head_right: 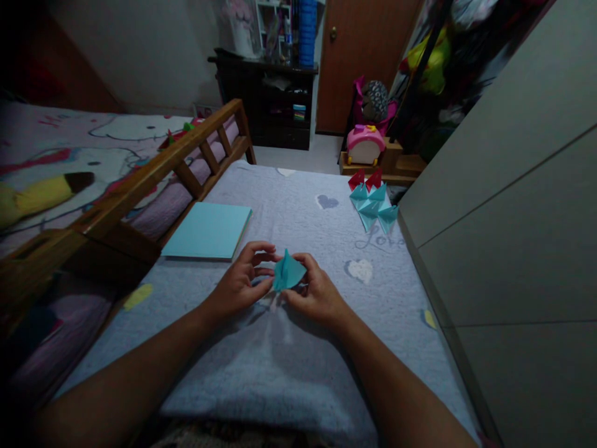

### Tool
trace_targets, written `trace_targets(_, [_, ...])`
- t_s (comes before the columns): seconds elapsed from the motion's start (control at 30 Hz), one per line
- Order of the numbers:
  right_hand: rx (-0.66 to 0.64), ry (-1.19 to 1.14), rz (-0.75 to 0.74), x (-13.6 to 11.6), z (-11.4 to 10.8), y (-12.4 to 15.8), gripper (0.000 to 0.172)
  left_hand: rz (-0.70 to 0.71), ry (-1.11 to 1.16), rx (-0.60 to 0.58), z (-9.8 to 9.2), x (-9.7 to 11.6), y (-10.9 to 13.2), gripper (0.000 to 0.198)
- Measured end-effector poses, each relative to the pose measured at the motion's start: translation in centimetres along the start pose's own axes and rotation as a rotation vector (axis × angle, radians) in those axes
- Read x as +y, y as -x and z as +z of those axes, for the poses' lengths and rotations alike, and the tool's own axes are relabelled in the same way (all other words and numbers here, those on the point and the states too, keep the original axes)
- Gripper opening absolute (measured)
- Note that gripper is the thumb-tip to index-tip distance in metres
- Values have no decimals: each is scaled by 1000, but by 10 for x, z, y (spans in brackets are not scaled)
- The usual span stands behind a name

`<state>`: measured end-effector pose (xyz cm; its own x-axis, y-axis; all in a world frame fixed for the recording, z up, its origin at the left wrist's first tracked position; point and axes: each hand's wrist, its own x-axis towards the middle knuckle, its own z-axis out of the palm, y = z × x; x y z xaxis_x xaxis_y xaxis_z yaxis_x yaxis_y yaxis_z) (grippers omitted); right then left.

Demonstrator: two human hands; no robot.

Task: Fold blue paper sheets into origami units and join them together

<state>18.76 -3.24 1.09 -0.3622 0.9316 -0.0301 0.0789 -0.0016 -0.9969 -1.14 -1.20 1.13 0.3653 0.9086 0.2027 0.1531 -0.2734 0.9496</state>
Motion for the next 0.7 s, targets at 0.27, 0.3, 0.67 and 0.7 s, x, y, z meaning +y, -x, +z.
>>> trace_targets(0.27, [81,14,49,8,1,-3,51,47,-79,-161,-2,6,2,56])
trace_targets(0.3, [91,29,48,7,1,-4,50,47,-98,-172,-1,6,1,63])
trace_targets(0.67, [105,158,25,-1,0,-6,35,-9,-319,9,16,7,-5,34])
trace_targets(0.7, [112,173,35,-2,0,-6,37,4,-331,16,17,7,-6,29])
